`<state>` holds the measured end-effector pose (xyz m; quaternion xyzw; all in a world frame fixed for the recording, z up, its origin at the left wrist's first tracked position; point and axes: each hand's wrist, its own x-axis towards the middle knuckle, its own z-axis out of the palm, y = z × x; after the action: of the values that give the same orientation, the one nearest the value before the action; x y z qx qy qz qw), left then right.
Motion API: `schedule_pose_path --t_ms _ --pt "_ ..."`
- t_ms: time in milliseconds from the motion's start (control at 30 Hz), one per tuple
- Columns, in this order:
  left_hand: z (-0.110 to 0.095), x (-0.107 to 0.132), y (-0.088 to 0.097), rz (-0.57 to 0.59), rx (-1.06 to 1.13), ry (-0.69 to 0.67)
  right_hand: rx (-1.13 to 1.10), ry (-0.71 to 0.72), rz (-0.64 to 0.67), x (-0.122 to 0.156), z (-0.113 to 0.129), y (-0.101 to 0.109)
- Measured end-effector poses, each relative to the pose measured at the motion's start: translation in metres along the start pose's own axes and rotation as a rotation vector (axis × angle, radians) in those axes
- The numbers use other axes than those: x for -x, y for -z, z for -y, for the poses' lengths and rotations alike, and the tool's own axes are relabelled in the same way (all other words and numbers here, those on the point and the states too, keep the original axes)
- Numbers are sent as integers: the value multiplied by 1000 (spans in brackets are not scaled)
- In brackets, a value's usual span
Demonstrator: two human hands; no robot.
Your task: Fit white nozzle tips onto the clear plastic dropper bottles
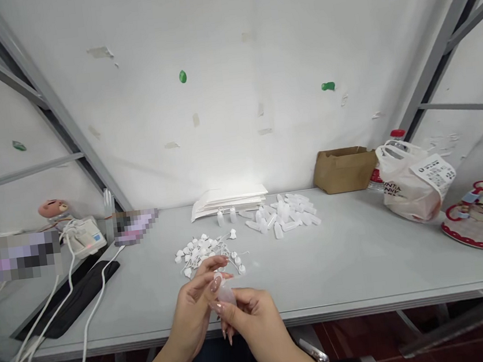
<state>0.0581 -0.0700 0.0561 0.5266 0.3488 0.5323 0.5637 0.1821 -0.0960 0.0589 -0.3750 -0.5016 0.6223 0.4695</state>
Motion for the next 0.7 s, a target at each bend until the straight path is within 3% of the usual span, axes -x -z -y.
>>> schedule_pose_path --t_ms 100,200,333,400,467,567,700 --pt "-1 -3 2 36 -33 38 -64 -71 50 -5 -2 -1" --pt "0 -5 3 -84 -45 10 0 -35 18 -7 -3 2" --pt "3 -6 0 -275 12 -5 397 303 -243 -5 -14 7" --pt "5 -4 -3 -322 37 15 562 466 -290 -4 -22 8" --pt "6 -2 -6 -336 52 40 656 538 -287 -4 -27 9" --pt "7 -1 -6 -299 52 71 698 536 -265 -4 -25 10" --pt "5 -3 -4 -228 22 72 663 399 -190 -4 -10 12"
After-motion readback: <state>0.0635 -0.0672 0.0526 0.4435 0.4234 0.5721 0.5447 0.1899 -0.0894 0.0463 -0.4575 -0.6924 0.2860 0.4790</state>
